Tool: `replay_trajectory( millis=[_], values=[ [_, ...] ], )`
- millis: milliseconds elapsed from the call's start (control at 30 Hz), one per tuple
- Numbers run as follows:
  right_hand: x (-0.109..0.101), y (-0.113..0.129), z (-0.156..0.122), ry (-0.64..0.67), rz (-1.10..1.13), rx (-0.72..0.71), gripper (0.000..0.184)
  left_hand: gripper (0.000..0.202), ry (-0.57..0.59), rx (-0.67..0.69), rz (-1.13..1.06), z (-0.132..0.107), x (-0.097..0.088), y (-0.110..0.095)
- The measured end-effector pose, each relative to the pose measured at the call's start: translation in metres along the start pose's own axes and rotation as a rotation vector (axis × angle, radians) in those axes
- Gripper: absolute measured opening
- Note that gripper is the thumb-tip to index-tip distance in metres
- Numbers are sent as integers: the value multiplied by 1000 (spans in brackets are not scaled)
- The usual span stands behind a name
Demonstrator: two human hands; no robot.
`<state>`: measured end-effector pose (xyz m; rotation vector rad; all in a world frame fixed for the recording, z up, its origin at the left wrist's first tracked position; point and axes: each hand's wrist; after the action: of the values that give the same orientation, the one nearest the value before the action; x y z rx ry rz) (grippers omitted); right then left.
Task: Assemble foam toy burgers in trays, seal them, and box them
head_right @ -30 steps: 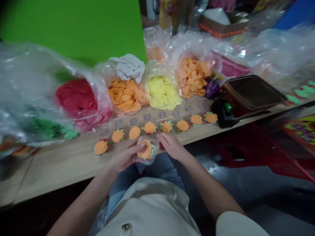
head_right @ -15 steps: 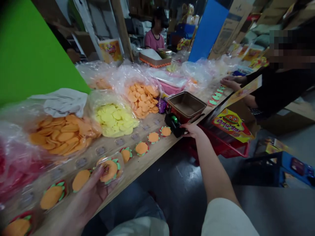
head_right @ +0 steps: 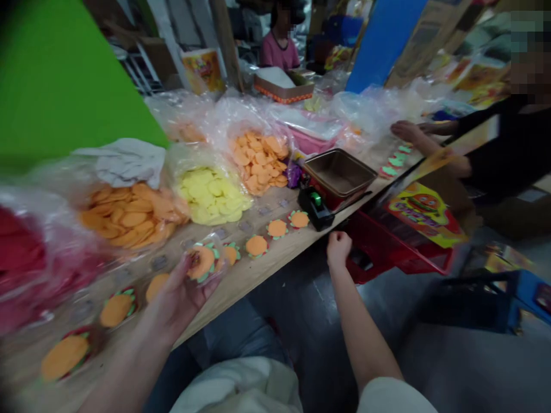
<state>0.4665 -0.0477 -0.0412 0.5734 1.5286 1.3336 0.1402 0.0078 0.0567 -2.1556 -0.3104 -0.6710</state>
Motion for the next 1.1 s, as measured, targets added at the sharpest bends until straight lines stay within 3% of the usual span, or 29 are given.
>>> replay_trajectory(
  millis=[100, 233, 300, 367, 567, 833, 933, 1033, 1100],
  values=[
    [6, 24, -54, 115, 98, -67, 33, 25, 35, 70, -67, -5, -2, -6],
    [34, 82, -143, 642, 267, -203, 34, 25, -13, 149, -78, -10, -15, -9],
    [52, 111, -181, 890, 370, -236, 54, 27, -44, 196, -68, -15, -25, -9],
    [69, 130, -208, 1019, 427, -266, 67, 28, -60, 243, -59, -23, -38, -10],
    [96, 136, -239, 1065, 374, -298, 66, 29, -61, 360, -100, -45, -68, -18],
    [107, 143, -279, 978, 458, -125, 53, 32, -82, 451, -121, -59, -78, -24],
    [116, 140, -281, 1013, 454, -101, 52, 32, -105, 454, -121, -59, -83, -27],
    [117, 132, -274, 1095, 363, -163, 66, 29, -132, 476, -154, -58, -89, -31],
    [110, 128, -269, 996, 261, -291, 61, 28, -155, 511, -181, -57, -93, -34]
  ],
)
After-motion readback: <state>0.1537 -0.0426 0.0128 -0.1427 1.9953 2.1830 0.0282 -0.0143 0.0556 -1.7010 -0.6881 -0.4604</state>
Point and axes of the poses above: each hand's wrist, its own z-axis towards the middle knuckle, its own x-axis out of the palm, y = z × x, and after that the axes turned 5 degrees about z, right-handed
